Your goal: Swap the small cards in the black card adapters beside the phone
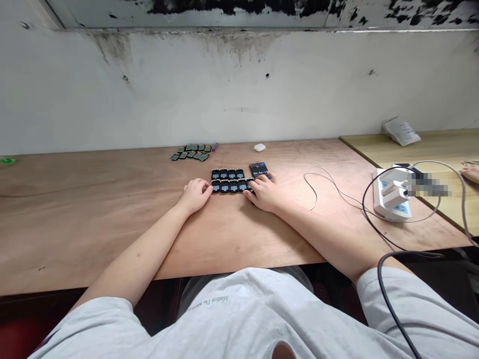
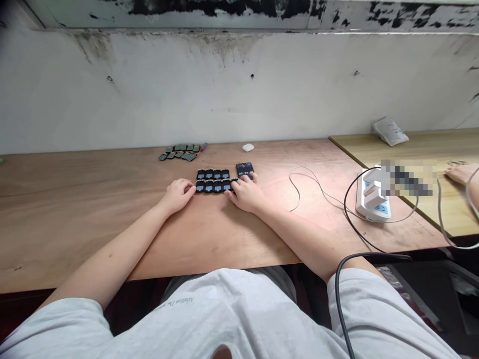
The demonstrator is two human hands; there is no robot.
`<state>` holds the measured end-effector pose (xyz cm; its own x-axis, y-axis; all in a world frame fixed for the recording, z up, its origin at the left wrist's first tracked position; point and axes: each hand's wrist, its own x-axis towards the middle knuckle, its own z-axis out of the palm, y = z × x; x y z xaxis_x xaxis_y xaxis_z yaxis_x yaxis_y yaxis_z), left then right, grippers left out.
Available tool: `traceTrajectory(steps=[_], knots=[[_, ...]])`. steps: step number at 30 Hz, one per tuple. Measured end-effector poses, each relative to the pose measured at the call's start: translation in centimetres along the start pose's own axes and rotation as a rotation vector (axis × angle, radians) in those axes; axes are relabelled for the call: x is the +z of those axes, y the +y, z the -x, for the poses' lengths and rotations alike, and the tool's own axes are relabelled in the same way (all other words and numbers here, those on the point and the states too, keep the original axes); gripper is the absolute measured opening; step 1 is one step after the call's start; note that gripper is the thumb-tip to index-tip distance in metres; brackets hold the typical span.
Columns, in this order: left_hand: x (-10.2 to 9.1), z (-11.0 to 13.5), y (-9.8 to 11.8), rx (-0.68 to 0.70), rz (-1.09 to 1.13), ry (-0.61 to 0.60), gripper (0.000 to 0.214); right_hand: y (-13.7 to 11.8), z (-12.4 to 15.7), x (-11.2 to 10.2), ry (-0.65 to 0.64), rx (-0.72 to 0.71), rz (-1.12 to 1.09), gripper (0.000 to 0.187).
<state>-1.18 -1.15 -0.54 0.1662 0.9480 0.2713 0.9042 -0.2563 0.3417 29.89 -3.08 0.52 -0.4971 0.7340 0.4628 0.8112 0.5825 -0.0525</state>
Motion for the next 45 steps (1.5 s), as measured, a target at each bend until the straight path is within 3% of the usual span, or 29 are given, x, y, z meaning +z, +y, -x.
traceTrajectory(steps=[5, 8, 10, 12, 14, 18, 22, 25, 29, 40, 45], knots=[[-0.4, 0.2, 0.4, 0.031, 0.035, 0.090, 0.028, 1.0, -0.3, 0.0, 0.064, -0.031, -0.049, 0.049], [-1.1, 0.7, 1.3, 0.086, 0.016, 0.234, 0.025, 1.4, -0.3, 0.0, 0.008, -0.187, -0.123, 0.049], [-1.6, 1.2, 2.2, 0.151, 0.012, 0.267, 0.026, 1.2, -0.1, 0.0, -0.017, -0.306, -0.182, 0.046], [-1.9, 1.9, 3.3, 0.267, 0.043, 0.192, 0.027, 0.6, 0.0, -0.2, -0.044, -0.408, -0.244, 0.042], [-1.9, 2.5, 4.3, 0.410, 0.084, 0.043, 0.028, -0.1, 0.2, -0.3, -0.112, -0.487, -0.307, 0.034], [-1.6, 3.1, 5.7, 0.613, 0.128, -0.217, 0.039, -1.4, 0.5, -0.2, -0.177, -0.527, -0.365, 0.032], [-1.2, 3.1, 6.1, 0.694, 0.091, -0.274, 0.051, -1.7, 0.6, 0.2, -0.174, -0.499, -0.323, 0.035], [-1.1, 3.2, 6.3, 0.671, 0.050, -0.231, 0.050, -1.5, 0.6, 0.4, -0.195, -0.498, -0.316, 0.040], [-0.9, 3.3, 6.1, 0.565, 0.091, -0.190, 0.027, -1.0, 0.5, 0.7, -0.158, -0.477, -0.392, 0.044], [-1.1, 2.6, 4.2, 0.455, 0.258, -0.094, 0.022, 0.1, 0.2, 0.7, -0.136, -0.439, -0.477, 0.031], [-1.6, 2.1, 3.4, 0.327, 0.291, 0.069, 0.024, 0.1, 0.1, 0.6, -0.158, -0.427, -0.452, 0.027]])
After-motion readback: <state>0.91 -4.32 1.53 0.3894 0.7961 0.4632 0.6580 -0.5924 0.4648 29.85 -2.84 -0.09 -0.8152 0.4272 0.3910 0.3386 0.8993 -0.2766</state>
